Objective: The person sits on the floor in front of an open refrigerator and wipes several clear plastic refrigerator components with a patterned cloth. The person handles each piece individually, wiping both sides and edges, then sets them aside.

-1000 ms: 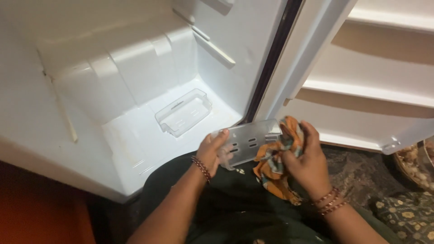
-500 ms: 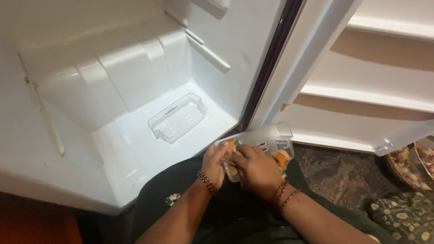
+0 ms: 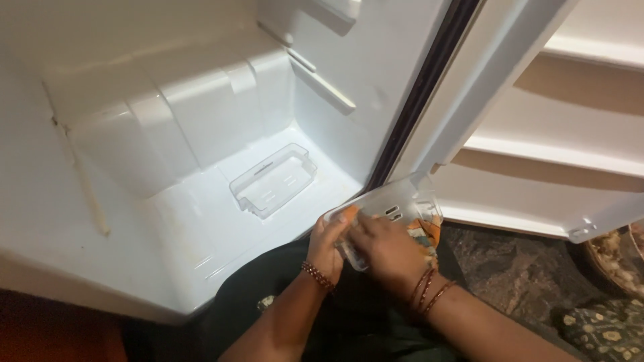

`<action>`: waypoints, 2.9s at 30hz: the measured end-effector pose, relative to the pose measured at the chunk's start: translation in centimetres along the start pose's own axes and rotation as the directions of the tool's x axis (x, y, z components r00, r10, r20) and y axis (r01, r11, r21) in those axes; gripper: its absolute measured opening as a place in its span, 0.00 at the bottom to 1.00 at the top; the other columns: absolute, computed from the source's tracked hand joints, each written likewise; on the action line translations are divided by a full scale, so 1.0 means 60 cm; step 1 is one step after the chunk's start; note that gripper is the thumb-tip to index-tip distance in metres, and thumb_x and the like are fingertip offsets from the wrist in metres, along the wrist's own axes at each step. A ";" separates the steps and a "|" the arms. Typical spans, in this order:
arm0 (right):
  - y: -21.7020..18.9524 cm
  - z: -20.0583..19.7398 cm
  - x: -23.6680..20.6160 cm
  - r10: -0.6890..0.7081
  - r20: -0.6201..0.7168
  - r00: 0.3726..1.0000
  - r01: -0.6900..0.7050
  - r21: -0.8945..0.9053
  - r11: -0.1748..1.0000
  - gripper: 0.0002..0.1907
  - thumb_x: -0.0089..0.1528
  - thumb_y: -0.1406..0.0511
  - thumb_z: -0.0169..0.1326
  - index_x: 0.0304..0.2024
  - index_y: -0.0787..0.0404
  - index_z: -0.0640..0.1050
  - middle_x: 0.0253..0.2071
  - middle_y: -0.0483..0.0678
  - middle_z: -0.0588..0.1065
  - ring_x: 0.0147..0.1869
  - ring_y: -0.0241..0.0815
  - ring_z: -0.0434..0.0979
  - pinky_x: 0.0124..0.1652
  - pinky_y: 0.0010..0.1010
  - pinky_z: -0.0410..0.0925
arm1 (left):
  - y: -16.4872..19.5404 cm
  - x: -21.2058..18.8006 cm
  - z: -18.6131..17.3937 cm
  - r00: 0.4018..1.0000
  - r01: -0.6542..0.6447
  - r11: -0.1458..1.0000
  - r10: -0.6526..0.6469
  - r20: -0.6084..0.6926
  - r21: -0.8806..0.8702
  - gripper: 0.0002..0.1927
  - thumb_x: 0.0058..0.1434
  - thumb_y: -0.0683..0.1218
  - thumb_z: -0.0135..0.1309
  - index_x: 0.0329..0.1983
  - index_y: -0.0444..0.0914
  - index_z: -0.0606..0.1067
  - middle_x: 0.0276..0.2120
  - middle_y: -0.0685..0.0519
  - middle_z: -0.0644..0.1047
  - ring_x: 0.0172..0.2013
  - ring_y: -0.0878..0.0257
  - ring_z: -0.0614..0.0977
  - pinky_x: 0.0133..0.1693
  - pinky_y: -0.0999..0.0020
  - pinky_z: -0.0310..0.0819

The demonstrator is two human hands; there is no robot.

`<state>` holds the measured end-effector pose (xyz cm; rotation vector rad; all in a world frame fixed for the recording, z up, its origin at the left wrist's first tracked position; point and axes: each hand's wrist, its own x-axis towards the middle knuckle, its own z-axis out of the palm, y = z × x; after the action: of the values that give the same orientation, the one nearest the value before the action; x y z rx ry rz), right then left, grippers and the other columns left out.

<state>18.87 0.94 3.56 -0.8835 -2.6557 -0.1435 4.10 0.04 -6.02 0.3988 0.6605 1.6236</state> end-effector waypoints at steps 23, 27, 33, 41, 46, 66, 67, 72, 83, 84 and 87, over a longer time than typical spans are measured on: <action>0.013 -0.033 0.047 0.161 0.155 0.975 -0.142 -0.129 0.982 0.16 0.54 0.63 0.61 0.45 0.56 0.81 0.47 0.51 0.75 0.46 0.50 0.77 0.44 0.43 0.70 | 0.028 -0.003 0.011 0.990 -0.082 0.979 0.101 0.095 -0.186 0.30 0.63 0.45 0.55 0.65 0.29 0.62 0.50 0.38 0.72 0.48 0.50 0.76 0.51 0.52 0.73; 0.064 -0.068 0.071 0.342 0.076 0.937 -0.321 -0.205 0.925 0.17 0.52 0.62 0.63 0.44 0.54 0.81 0.49 0.51 0.75 0.48 0.52 0.76 0.43 0.44 0.70 | 0.030 -0.003 0.017 1.000 -0.009 0.995 0.007 -0.019 -0.098 0.31 0.56 0.46 0.53 0.63 0.35 0.62 0.53 0.44 0.75 0.51 0.49 0.80 0.54 0.52 0.74; -0.011 -0.026 0.040 0.077 0.075 0.994 -0.077 -0.007 0.997 0.17 0.54 0.64 0.61 0.47 0.53 0.82 0.48 0.50 0.75 0.48 0.52 0.76 0.47 0.43 0.71 | 0.009 0.004 -0.003 0.999 0.002 0.985 0.004 0.034 -0.175 0.30 0.62 0.46 0.55 0.66 0.33 0.63 0.52 0.43 0.74 0.53 0.51 0.76 0.56 0.51 0.72; 0.029 -0.051 0.071 0.306 0.238 0.922 -0.233 -0.291 0.928 0.24 0.51 0.59 0.64 0.50 0.54 0.80 0.54 0.52 0.73 0.54 0.48 0.75 0.49 0.40 0.71 | 0.014 0.007 -0.006 1.000 0.020 0.979 -0.021 -0.001 -0.202 0.34 0.58 0.48 0.54 0.67 0.34 0.60 0.62 0.38 0.69 0.57 0.44 0.75 0.59 0.48 0.70; 0.059 -0.064 0.079 0.318 0.006 0.948 -0.308 -0.230 0.923 0.21 0.47 0.63 0.64 0.44 0.54 0.83 0.59 0.57 0.72 0.56 0.54 0.75 0.51 0.40 0.72 | 0.021 0.002 0.003 1.000 0.019 0.993 -0.020 0.000 -0.117 0.36 0.57 0.48 0.56 0.67 0.35 0.59 0.63 0.38 0.68 0.58 0.44 0.76 0.59 0.50 0.71; 0.023 -0.041 0.070 0.349 0.121 0.929 -0.354 0.022 0.935 0.15 0.56 0.65 0.60 0.46 0.54 0.79 0.47 0.48 0.77 0.50 0.48 0.77 0.47 0.40 0.73 | 0.029 0.003 -0.002 0.994 0.024 0.993 -0.012 0.105 -0.116 0.34 0.61 0.46 0.52 0.69 0.30 0.59 0.64 0.34 0.67 0.61 0.40 0.72 0.61 0.47 0.67; 0.010 -0.031 0.063 0.226 0.087 0.970 -0.228 0.010 0.974 0.18 0.53 0.66 0.61 0.47 0.53 0.79 0.48 0.49 0.77 0.51 0.50 0.76 0.46 0.41 0.73 | 0.028 0.005 -0.004 0.982 -0.016 0.991 0.041 0.183 -0.132 0.34 0.63 0.46 0.52 0.70 0.27 0.61 0.63 0.33 0.67 0.60 0.42 0.72 0.61 0.49 0.68; -0.025 -0.018 0.048 0.053 -0.015 0.999 -0.049 0.164 0.985 0.19 0.54 0.66 0.60 0.50 0.52 0.81 0.50 0.49 0.77 0.52 0.52 0.76 0.48 0.42 0.72 | 0.029 0.007 -0.014 0.992 -0.017 0.996 0.028 0.127 -0.089 0.30 0.65 0.48 0.52 0.67 0.28 0.65 0.58 0.37 0.70 0.56 0.48 0.75 0.57 0.53 0.72; 0.007 -0.046 0.033 0.498 0.200 0.844 -0.524 0.103 0.846 0.13 0.67 0.60 0.50 0.53 0.51 0.77 0.57 0.54 0.72 0.50 0.48 0.80 0.49 0.38 0.74 | 0.027 0.004 -0.007 0.997 0.066 0.997 -0.067 0.043 0.027 0.35 0.57 0.51 0.54 0.67 0.36 0.60 0.62 0.36 0.69 0.59 0.40 0.75 0.58 0.50 0.73; -0.011 -0.029 0.029 0.316 0.120 0.941 -0.325 0.063 0.944 0.13 0.64 0.62 0.53 0.51 0.50 0.78 0.56 0.54 0.74 0.53 0.50 0.78 0.50 0.40 0.73 | 0.024 0.004 -0.009 0.999 0.036 0.999 -0.037 0.033 0.037 0.35 0.59 0.50 0.54 0.68 0.34 0.61 0.63 0.34 0.68 0.58 0.41 0.74 0.56 0.51 0.70; -0.033 -0.012 0.022 0.101 0.067 0.993 -0.102 0.019 0.995 0.15 0.61 0.63 0.56 0.51 0.48 0.79 0.54 0.52 0.75 0.55 0.51 0.77 0.52 0.42 0.72 | 0.022 0.003 -0.013 0.999 -0.031 0.999 0.031 0.016 0.035 0.35 0.62 0.50 0.55 0.70 0.30 0.61 0.65 0.30 0.66 0.57 0.44 0.72 0.55 0.51 0.66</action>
<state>16.87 -0.04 4.71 -1.0308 -2.6598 -0.0606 2.55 -0.02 -5.81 0.4489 0.6755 1.6386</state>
